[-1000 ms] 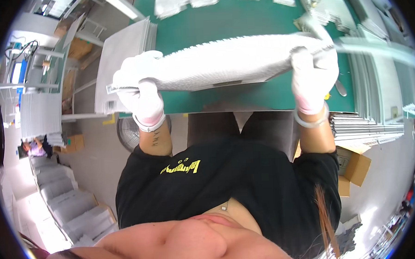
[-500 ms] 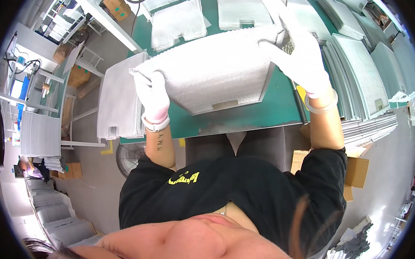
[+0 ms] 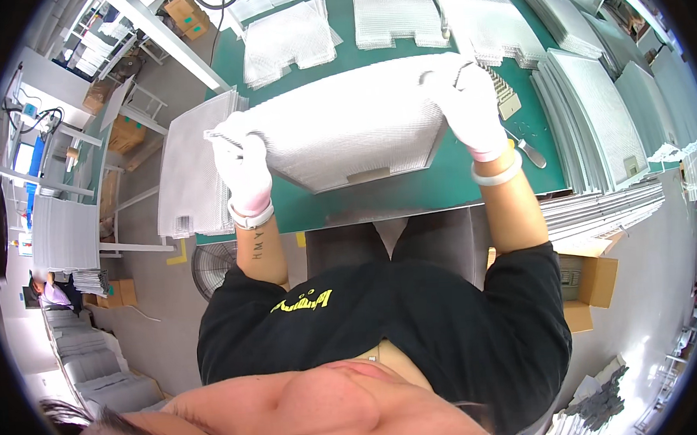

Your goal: The person assembles air filters at a green workbench. They place a mesh filter onto a frame, insert a small plastic component, and use a hammer to secure the assembly. The process is repeated for multiple units.

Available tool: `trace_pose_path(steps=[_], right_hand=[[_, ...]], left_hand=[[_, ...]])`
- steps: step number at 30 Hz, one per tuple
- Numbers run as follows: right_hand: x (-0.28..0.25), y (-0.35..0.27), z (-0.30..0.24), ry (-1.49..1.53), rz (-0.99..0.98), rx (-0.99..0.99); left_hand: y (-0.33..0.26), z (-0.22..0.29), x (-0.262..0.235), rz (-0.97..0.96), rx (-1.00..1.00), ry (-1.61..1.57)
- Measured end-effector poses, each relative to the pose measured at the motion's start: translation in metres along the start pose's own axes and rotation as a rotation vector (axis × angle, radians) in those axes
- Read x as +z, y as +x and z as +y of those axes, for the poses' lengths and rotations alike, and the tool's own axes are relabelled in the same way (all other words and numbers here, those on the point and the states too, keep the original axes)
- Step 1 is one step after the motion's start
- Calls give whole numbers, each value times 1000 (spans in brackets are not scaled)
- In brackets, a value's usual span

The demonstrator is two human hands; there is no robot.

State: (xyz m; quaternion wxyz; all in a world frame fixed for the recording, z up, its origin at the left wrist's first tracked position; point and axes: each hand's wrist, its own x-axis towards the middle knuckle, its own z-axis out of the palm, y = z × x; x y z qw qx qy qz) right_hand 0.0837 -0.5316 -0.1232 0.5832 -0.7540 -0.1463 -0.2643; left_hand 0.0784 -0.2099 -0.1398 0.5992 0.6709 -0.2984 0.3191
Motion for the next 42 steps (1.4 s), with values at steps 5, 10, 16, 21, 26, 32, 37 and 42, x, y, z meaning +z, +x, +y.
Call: trace_pose_path(steps=[5,10,16,21,26,32,37,42], right_hand=[[-1,-17,1,33,51,27],[-5,-5,-9,54,69,-20],[-43,16,-22,-133,-223,-142],[-56,35,-42,-304,-401,-337],[-60,47,-61,-287,-583,-424],[-56,59,-87,-213,-800,-410],[-42,59,-95,-541,-772,-626],[-19,70,-120,-601,-905,-601]], left_hand=[[21,27,0,-32,-238,-260],[23,16,1,28,-78,-20],[25,9,-1,62,-57,80],[21,14,-2,50,-89,5],[17,10,-1,45,-77,-132],[19,26,-11,-75,-235,-80],[24,37,-4,-57,-175,-132],[21,39,3,1,-135,-147]])
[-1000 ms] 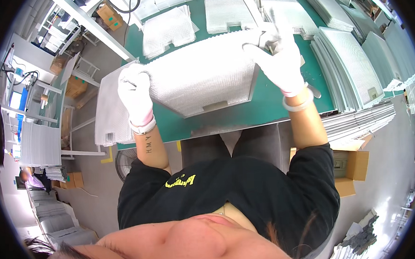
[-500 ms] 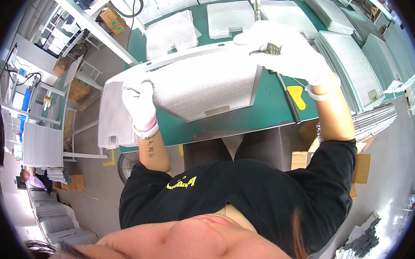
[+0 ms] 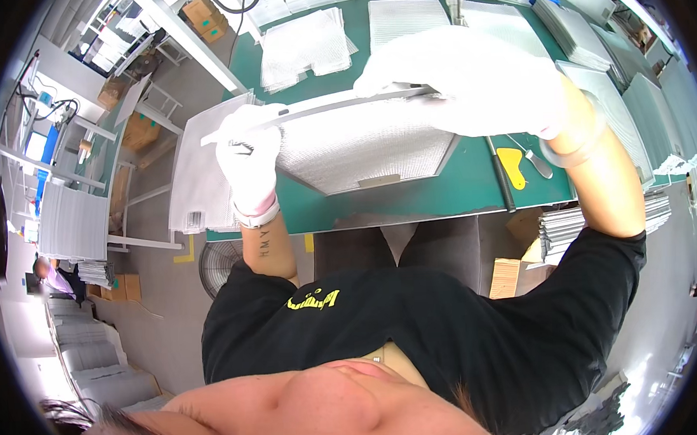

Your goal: The person assembles air filters at a green workbench. They place a mesh filter onto a frame, insert a small plastic component, and use a hammer to secure the assembly. The process is repeated for multiple units.

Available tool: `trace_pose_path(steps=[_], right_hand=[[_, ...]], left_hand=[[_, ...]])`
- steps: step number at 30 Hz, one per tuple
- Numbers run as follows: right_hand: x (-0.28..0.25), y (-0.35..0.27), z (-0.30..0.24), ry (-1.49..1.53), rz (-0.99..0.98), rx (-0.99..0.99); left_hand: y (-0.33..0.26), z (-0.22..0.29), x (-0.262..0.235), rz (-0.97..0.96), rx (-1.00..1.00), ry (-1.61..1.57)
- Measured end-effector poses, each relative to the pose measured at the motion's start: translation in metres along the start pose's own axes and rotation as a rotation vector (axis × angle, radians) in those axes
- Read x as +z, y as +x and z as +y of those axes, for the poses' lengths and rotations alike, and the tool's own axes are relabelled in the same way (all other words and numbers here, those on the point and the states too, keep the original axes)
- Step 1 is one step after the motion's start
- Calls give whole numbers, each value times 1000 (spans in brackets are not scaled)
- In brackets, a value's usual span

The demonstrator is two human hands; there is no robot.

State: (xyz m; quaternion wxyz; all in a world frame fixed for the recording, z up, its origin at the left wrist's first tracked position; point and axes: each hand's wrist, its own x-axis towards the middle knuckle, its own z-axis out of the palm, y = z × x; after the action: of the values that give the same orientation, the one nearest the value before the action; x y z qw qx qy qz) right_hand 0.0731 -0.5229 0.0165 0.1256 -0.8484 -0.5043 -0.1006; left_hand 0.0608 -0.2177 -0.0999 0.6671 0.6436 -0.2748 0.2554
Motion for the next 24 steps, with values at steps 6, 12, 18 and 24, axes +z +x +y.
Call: trace_pose_path(steps=[6,12,18,24], right_hand=[[2,29,-12,174,-52,-1],[8,46,-9,95,-78,-57],[31,46,11,192,-4,9],[32,54,10,192,116,-130]], left_hand=[[-5,-13,0,127,227,-81],[-6,-6,24,417,174,11],[-2,-24,22,479,325,230],[1,-26,35,548,250,333]])
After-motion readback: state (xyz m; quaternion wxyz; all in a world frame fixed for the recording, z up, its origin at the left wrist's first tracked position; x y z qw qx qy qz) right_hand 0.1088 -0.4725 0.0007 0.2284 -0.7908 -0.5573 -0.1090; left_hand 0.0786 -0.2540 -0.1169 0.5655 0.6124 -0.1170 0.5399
